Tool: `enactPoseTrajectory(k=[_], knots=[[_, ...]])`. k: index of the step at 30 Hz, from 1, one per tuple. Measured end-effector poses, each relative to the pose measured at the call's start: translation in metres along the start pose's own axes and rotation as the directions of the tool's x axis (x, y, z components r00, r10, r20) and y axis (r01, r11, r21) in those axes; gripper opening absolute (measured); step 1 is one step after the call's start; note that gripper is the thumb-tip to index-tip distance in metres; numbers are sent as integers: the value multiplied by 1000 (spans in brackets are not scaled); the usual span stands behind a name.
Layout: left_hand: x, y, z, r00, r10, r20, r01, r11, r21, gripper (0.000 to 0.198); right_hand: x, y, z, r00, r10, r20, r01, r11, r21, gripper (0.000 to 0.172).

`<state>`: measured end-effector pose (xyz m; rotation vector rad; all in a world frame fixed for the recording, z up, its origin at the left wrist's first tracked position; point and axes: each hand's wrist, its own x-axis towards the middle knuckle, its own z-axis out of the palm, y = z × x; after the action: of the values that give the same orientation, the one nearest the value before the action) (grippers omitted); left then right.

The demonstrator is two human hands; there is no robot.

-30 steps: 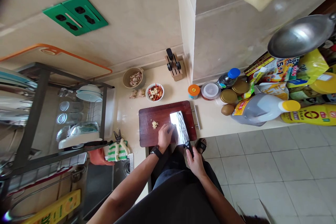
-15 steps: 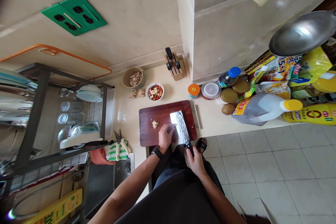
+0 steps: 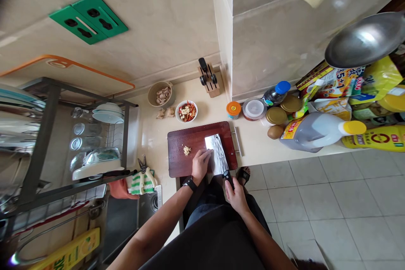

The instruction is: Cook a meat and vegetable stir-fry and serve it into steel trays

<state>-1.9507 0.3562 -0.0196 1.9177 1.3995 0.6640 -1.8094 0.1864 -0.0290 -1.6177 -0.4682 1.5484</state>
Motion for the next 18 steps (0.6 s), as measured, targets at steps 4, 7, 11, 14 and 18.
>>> enactPoseTrajectory(k=[4,7,11,14,18], knots=[[3,-1,-3,994,75,74,-79,995,56,33,-3,-1,-2,998,48,47,-52,995,86,55],[14,4,-12,979,173,108,-184,977,106,37,-2,-15,0,996,58,68,-66,991,113,53],[53,14,-38,962,261,80,-270,950,158,37,13,-58,18,997,0,80,-10,991,131,51],[98,18,-68,958,286,30,-286,939,188,36,38,-101,44,993,-84,85,71,988,137,49],[160,10,-105,944,325,52,-329,924,195,37,74,-155,85,983,-160,88,148,980,133,49]])
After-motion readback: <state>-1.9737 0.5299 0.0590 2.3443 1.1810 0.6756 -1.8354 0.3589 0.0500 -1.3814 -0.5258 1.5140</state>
